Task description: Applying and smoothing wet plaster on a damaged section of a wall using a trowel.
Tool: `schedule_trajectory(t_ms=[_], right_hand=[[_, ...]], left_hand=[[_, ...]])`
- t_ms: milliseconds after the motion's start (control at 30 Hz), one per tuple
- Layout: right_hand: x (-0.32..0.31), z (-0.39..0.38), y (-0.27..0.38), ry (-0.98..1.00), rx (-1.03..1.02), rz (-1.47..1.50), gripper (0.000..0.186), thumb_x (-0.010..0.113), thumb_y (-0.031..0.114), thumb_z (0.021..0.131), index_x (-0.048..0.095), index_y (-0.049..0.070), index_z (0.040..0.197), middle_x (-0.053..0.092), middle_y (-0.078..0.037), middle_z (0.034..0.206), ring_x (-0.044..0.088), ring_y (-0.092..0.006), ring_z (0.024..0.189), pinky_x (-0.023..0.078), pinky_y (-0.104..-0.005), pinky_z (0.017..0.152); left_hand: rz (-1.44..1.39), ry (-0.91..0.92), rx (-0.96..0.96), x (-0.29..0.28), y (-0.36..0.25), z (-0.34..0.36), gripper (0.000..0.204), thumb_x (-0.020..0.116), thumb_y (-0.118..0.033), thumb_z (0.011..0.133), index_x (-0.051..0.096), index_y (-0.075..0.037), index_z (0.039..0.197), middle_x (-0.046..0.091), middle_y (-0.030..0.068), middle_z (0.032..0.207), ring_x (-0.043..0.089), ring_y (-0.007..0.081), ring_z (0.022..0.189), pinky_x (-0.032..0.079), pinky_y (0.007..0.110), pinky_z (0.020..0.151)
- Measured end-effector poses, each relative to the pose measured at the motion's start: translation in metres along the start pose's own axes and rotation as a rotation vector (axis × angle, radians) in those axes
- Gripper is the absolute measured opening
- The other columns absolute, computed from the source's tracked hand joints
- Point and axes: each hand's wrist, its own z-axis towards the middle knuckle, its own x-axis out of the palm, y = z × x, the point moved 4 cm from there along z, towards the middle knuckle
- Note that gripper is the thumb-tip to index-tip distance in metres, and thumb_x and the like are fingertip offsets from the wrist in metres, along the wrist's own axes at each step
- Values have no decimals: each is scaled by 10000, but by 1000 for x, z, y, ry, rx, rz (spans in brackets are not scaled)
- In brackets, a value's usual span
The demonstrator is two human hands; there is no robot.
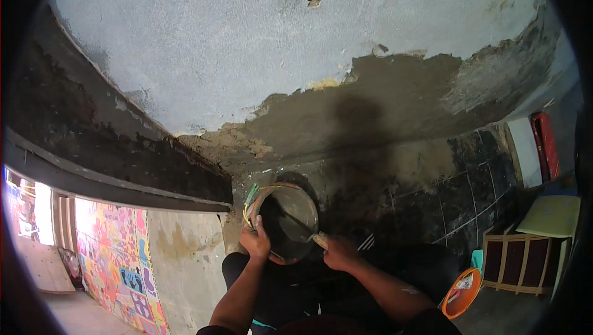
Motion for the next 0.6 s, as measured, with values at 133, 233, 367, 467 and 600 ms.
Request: schedule_trajectory(t_ms=[133, 233, 367, 467, 600], right_hand=[[0, -1, 1, -20, 24, -72, 438, 622, 119, 787, 644, 25, 1215, 695, -231, 1081, 664, -411, 1034, 528, -505, 907], [-8, 1, 6, -84, -24, -66, 420, 619, 125, 786, 656, 22, 1191, 698, -228, 1079, 664, -413, 1033, 533, -511, 896], [-12, 6, 12, -54, -36, -71, 435, 618, 130, 781, 653, 27, 1202, 698, -228, 1085, 662, -413, 1034, 534, -517, 892], [-9, 13, 13, -29, -38, -97, 443, 621, 135, 774, 655, 39, 1206, 701, -222, 1081, 660, -413, 1038, 531, -518, 897], [-4, 24, 13, -40, -120, -117, 385, 597, 127, 806, 656, 37, 1176, 706, -226, 1016, 675, -436, 983, 534, -546, 856]], left_hand=[[-8, -52, 97, -9, -8, -4, 478, 657, -399, 962, 654, 75, 903, 655, 305, 804, 648, 489, 778, 485, 527, 701], [79, -38, 37, -9, -5, -1, 526, 660, -430, 956, 629, 86, 855, 639, 316, 766, 639, 497, 762, 474, 536, 689], [71, -33, -12, -15, 2, 6, 573, 657, -461, 951, 610, 95, 822, 624, 317, 741, 629, 502, 745, 466, 543, 682], [100, -45, -17, -20, 5, 5, 586, 656, -466, 952, 608, 101, 808, 627, 316, 748, 632, 499, 750, 467, 540, 685], [-62, -85, 73, -21, -1, -3, 606, 664, -469, 947, 602, 107, 771, 621, 309, 717, 628, 474, 686, 460, 525, 643]])
